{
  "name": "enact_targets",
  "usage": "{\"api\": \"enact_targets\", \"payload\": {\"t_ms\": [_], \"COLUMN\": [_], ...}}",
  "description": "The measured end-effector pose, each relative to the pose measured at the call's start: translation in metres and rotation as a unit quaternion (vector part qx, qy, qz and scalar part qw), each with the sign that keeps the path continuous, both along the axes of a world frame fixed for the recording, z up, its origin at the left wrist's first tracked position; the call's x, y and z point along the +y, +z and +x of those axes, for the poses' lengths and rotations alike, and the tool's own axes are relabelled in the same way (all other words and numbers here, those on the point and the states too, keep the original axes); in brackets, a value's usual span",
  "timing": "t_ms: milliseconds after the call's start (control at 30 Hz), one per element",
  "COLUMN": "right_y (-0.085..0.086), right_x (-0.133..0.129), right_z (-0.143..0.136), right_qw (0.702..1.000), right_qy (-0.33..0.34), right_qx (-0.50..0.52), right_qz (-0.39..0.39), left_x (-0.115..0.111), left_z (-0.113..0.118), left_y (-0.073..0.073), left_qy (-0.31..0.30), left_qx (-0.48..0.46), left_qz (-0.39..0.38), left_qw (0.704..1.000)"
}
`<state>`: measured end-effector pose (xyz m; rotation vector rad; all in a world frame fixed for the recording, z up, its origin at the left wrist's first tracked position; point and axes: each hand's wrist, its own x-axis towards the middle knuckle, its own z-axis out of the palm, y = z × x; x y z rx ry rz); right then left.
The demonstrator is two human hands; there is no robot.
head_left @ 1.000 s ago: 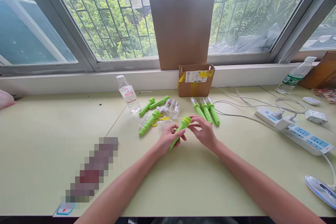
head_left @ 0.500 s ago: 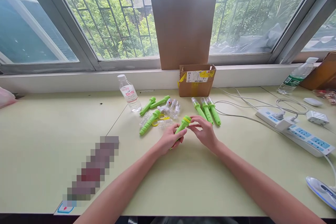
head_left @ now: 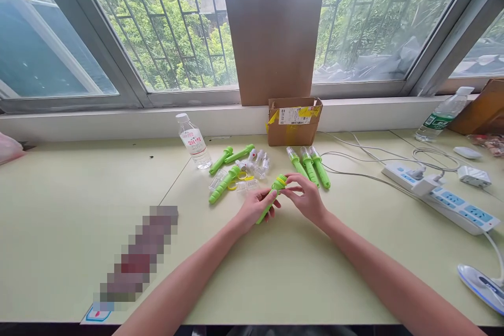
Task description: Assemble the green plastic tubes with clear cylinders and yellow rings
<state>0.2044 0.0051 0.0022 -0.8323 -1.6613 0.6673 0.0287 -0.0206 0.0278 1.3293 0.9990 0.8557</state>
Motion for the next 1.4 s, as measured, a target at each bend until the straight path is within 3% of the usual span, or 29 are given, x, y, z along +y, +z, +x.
{"api": "enact_targets", "payload": {"t_ms": [400, 867, 1400], "right_y": [-0.006, -0.002, -0.004], "right_x": [0.003, -0.001, 0.001], "right_z": [-0.001, -0.002, -0.001], "right_qw": [1.0, 1.0, 1.0], "right_qy": [-0.015, 0.001, 0.005], "right_qx": [-0.003, -0.003, -0.002], "right_qz": [-0.016, -0.007, -0.007], "left_x": [0.0, 0.002, 0.005], "left_z": [0.001, -0.002, -0.002], "left_y": [-0.004, -0.01, -0.01], "left_qy": [0.007, 0.03, 0.068], "left_qx": [0.028, -0.021, 0.01], "left_qz": [0.01, -0.005, 0.046], "left_qw": [1.0, 0.999, 0.997]}}
